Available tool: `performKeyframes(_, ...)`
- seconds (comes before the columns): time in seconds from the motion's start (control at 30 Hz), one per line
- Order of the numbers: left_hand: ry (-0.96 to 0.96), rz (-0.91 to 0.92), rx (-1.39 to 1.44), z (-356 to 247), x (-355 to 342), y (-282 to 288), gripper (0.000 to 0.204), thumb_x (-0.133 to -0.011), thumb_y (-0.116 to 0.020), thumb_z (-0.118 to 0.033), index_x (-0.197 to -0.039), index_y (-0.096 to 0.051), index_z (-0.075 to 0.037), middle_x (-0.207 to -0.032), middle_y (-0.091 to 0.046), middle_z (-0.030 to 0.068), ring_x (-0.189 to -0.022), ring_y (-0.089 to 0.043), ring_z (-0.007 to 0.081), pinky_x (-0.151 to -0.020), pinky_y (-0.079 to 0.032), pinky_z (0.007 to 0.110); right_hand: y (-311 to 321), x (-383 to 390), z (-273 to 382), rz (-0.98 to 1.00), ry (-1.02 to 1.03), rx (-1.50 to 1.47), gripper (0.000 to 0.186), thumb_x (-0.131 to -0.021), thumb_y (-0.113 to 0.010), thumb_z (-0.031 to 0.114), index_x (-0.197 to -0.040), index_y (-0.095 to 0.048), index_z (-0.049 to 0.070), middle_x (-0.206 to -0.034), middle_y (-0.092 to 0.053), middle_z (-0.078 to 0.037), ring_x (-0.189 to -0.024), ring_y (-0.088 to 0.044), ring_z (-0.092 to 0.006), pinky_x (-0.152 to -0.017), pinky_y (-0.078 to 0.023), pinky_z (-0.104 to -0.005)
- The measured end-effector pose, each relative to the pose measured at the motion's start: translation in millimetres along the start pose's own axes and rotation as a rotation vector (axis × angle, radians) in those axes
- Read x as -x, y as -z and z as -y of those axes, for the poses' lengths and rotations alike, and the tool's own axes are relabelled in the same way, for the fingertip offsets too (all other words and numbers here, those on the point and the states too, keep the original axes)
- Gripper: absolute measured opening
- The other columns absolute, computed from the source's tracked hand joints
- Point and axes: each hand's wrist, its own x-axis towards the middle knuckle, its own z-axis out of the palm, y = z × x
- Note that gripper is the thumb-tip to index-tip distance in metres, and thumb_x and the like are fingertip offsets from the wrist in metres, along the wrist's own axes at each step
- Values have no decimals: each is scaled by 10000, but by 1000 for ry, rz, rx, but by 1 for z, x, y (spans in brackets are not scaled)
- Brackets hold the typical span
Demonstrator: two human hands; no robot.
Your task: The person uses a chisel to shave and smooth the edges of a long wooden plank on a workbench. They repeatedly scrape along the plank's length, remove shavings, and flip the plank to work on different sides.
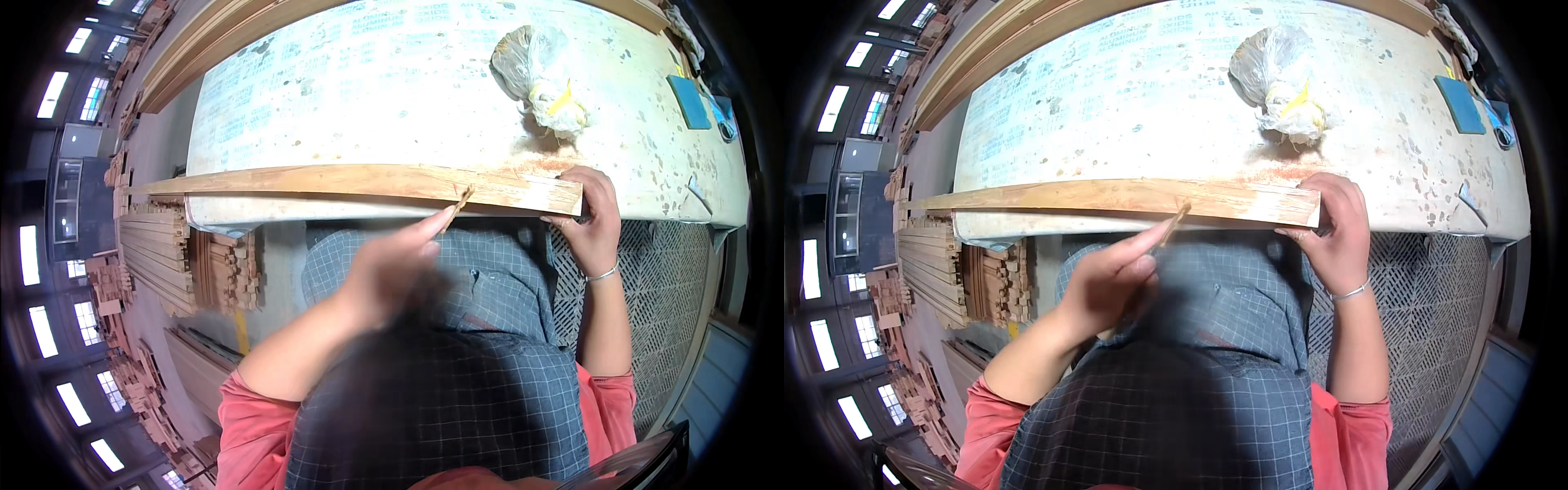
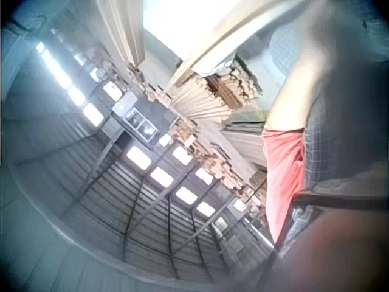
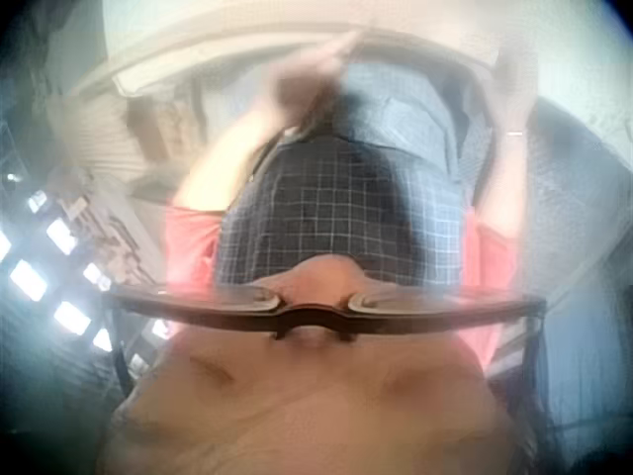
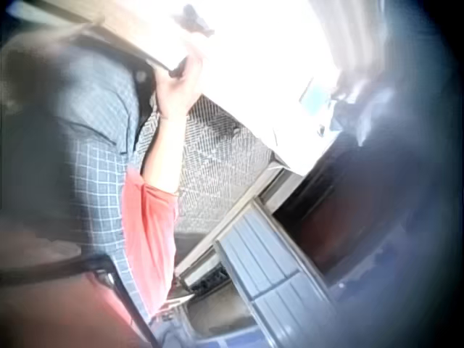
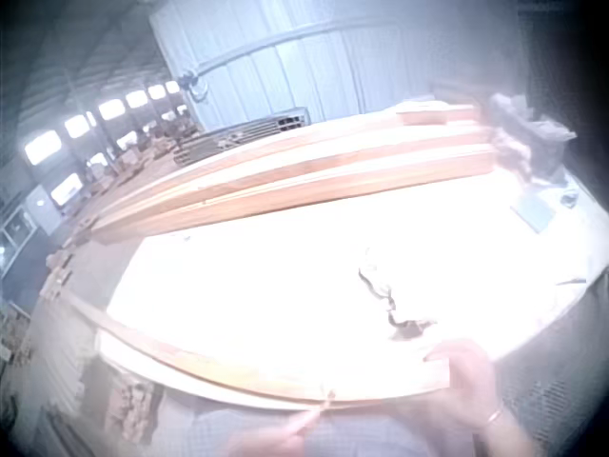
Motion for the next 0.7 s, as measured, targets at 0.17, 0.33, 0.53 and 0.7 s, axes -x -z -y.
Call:
performKeyframes(0.17, -139, -257, 213, 29, 24, 15, 491, -1035, -417, -69, -1518, -329, -79, -801, -594, 74, -593, -544, 103, -534, -466, 222, -4, 4, -5, -86, 156, 68, 492, -622, -834, 115, -1070, -646, 37, -1119, -629, -122, -1038, -587, -307, -907, -477, -383)
performKeyframes(0.33, -254, -593, 237, 65, 25, 33, 500, -1049, -432, -121, -1528, -298, -63, -866, -585, 70, -665, -549, 95, -608, -467, 212, -3, 7, -8, -127, 356, 198, 510, -643, -739, -4, -1131, -606, 67, -1117, -649, -129, -994, -629, -320, -854, -510, -386)
performKeyframes(0.53, -391, -702, 254, 88, 7, 36, 502, -1034, -459, -69, -1510, -313, -10, -987, -575, 58, -805, -537, 105, -758, -484, 246, -11, 2, -17, -247, 538, 242, 456, -755, -715, -84, -1160, -574, 73, -1079, -654, -175, -910, -670, -312, -756, -559, -371)
performKeyframes(0.7, -433, -676, 242, 85, -1, 36, 521, -1041, -460, -104, -1513, -279, 17, -990, -564, 59, -817, -545, 114, -757, -480, 246, -11, -4, -19, -203, 537, 228, 489, -733, -720, -100, -1171, -573, 61, -1094, -649, -174, -951, -659, -326, -784, -555, -380)
